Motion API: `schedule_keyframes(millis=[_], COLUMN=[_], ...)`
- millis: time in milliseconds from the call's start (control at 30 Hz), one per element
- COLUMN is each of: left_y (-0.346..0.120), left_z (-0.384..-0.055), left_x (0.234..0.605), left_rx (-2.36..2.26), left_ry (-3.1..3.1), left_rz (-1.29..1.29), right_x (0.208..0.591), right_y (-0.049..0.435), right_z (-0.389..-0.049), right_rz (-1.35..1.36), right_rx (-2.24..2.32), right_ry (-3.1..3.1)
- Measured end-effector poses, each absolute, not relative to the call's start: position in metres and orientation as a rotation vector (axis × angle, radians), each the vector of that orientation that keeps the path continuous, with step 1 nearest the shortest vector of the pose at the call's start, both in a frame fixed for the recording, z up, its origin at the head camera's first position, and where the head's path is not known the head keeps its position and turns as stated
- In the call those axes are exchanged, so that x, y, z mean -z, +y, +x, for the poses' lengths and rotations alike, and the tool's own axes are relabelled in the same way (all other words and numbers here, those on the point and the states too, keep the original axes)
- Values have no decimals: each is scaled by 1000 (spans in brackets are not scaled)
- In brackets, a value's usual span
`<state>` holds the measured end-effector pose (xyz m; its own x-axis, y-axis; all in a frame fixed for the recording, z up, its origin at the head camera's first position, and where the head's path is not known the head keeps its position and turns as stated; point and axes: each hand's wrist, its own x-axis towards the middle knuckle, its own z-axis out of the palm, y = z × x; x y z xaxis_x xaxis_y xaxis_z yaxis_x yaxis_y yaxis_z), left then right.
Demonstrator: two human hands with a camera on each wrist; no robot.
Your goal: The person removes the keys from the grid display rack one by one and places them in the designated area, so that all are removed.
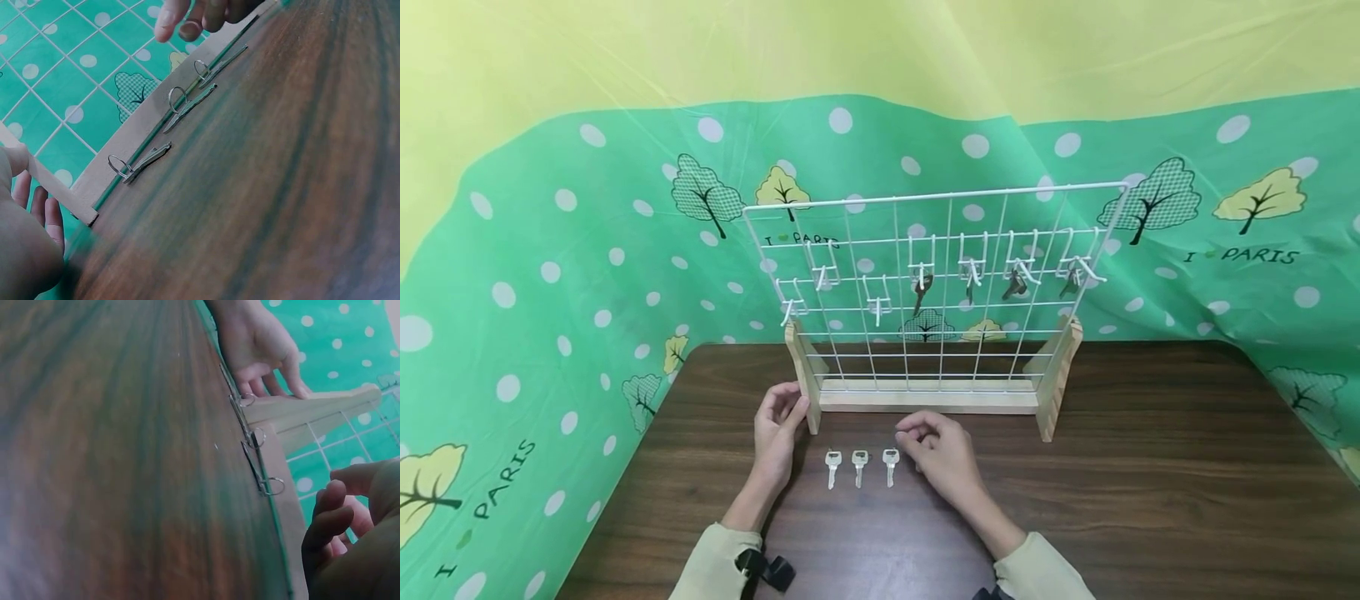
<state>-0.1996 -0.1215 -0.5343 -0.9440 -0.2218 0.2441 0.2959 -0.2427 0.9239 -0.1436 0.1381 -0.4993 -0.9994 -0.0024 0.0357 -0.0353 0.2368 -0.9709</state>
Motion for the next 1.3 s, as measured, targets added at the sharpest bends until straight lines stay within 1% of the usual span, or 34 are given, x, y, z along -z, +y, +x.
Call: schedule_keyframes(millis=[433,833,1300], left_y=[-121,-122,-122], left_z=[-200,-199,-200], left_x=[535,534,535], left_rx=[2242,2239,2235], left_ry=[-1693,-1688,-1702], left_rz=[-88,-88,-73], right_x=[464,431,414], right_y=[140,145,152], right_z=[-135,-123,-122], right_rz=[141,158,197], right_rx=[-1949,-1914,-1884], right_ry=[-2336,-2317,-2229])
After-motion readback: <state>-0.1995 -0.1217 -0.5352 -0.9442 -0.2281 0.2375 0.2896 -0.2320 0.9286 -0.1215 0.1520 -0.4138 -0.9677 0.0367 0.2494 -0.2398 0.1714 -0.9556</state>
